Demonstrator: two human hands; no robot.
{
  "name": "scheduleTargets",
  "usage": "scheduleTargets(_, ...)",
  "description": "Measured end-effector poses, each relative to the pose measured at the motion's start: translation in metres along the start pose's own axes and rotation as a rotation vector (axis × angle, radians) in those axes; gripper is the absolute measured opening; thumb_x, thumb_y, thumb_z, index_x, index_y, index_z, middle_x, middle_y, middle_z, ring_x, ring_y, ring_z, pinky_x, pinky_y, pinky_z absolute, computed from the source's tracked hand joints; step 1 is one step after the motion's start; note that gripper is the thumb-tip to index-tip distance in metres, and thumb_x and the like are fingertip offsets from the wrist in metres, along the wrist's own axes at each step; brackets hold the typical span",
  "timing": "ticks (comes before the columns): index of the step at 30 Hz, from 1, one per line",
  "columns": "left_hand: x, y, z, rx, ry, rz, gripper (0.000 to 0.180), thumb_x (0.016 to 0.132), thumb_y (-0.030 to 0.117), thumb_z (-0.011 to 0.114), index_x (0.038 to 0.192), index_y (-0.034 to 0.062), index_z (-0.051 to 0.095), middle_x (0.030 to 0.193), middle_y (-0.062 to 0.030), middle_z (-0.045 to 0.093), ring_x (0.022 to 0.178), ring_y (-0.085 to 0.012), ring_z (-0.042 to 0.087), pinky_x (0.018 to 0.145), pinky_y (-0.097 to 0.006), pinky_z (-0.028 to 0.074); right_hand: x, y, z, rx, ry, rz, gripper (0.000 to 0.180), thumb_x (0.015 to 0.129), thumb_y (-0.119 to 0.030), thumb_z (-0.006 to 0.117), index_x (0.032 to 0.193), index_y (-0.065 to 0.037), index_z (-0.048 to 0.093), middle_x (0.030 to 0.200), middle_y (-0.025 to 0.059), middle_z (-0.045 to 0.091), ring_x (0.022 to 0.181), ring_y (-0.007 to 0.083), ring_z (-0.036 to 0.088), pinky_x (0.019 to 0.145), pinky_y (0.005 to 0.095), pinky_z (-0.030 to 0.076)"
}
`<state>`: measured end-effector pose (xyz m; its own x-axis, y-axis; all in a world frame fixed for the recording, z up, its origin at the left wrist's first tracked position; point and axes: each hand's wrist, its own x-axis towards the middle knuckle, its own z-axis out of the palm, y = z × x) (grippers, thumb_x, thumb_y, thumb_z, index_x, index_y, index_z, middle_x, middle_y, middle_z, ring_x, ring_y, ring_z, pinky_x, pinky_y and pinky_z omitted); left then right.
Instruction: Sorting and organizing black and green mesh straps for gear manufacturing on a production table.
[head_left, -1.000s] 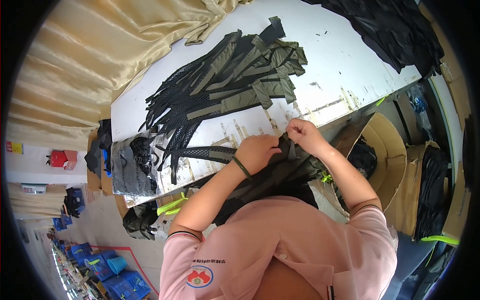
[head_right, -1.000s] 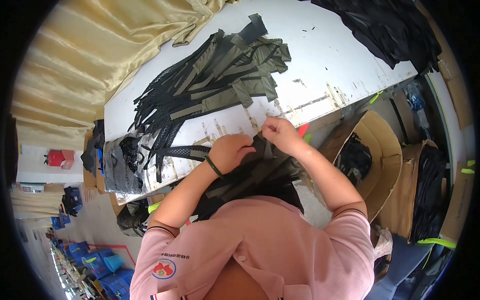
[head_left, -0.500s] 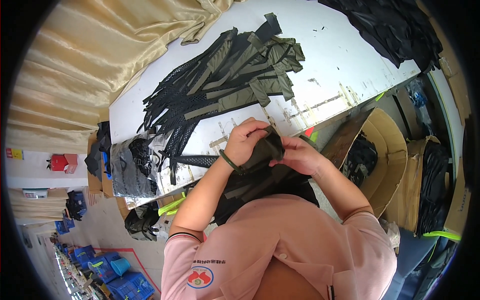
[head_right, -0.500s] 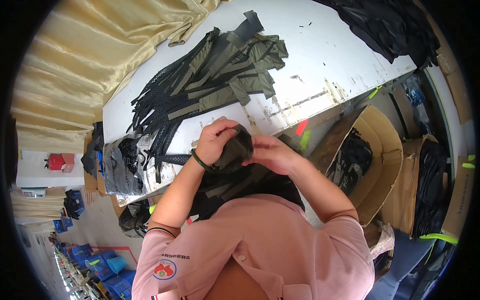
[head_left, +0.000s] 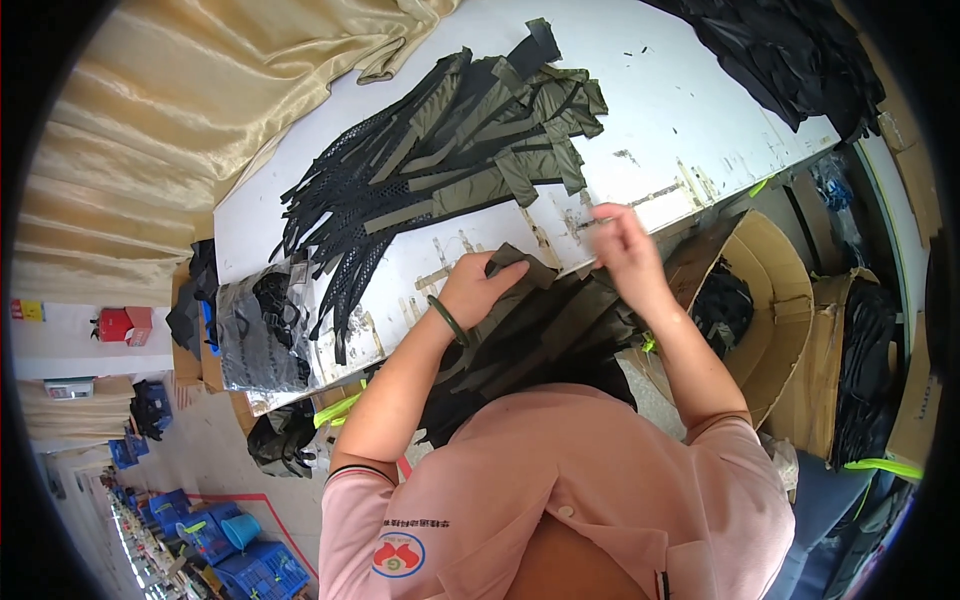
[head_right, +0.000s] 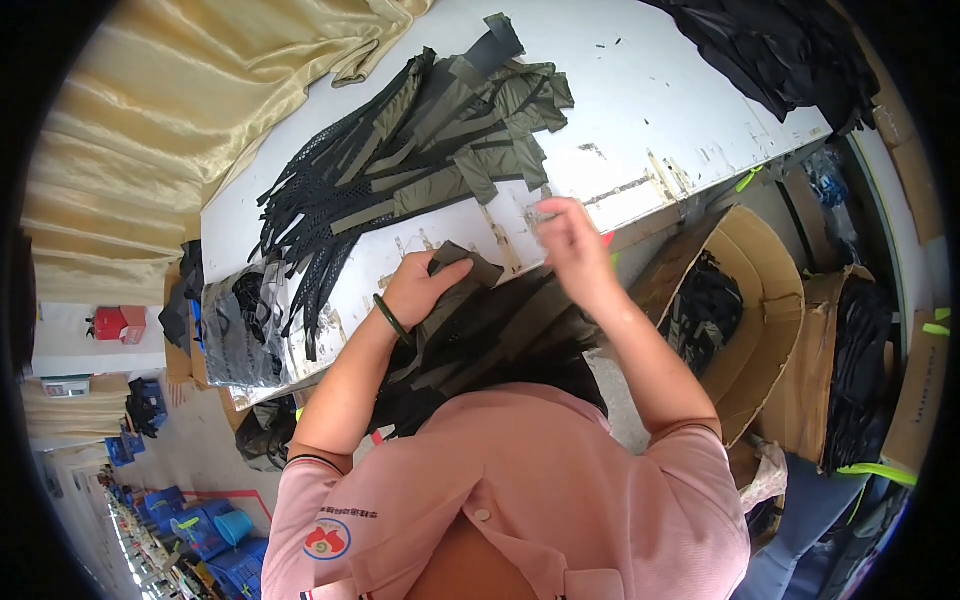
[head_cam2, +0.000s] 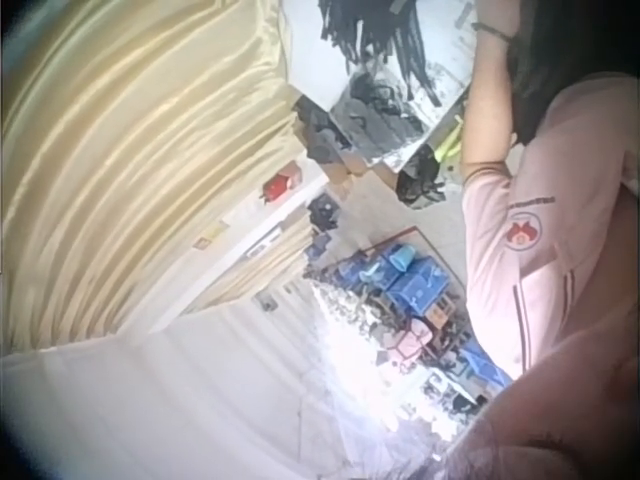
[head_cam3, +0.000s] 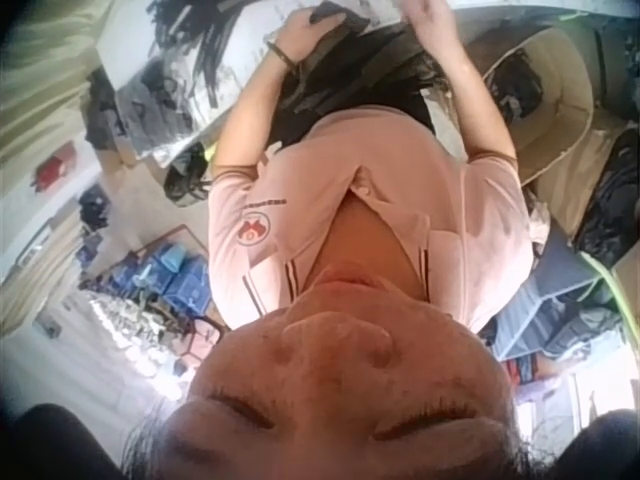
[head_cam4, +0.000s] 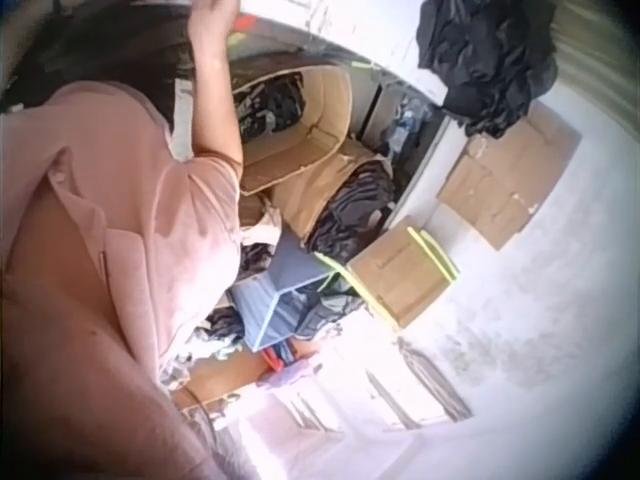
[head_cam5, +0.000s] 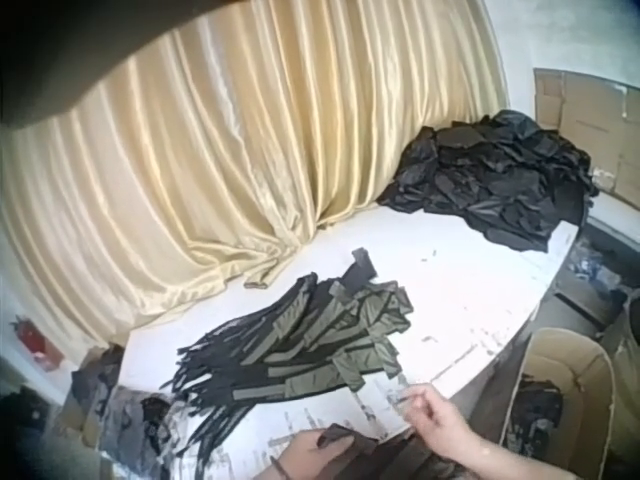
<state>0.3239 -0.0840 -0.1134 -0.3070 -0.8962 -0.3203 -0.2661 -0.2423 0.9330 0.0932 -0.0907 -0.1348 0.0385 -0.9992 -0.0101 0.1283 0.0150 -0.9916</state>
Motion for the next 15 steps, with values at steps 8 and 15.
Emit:
scheduleTargets(8, -0.014, -0.025, -0.003, 0.293, -0.271, -0.055, 0.038, 0.082, 0.037, 0.063, 0.085, -0.0009, 0.062, 0.072, -0.0087, 0.062, 0.068, -0.0122, 0.055, 0.063, -0.028, 0.044, -0.001, -0.011, -0.029, -0.27, -0.73, 0.416, 0.008, 0.084, -0.007, 0.06, 0.089, -0.005, 0.053, 0.072, 0.0001, 0.055, 0.06, 0.0068, 0.052, 0.054, 0.0217, 0.042)
scheduleTargets(15, -0.053, -0.118, 0.015, 0.82, -0.353, -0.091, 0.046, 0.083, 0.046, 0.056, 0.095, 0.002, 0.06, 0.092, -0.0212, 0.062, 0.09, -0.038, 0.058, 0.076, -0.044, 0.047, 0.07, 0.009, -0.019, -0.893, -0.46, 0.038, 0.035, 0.078, -0.036, 0.066, 0.09, -0.004, 0.059, 0.079, 0.0157, 0.063, 0.079, 0.0325, 0.06, 0.07, 0.0382, 0.046)
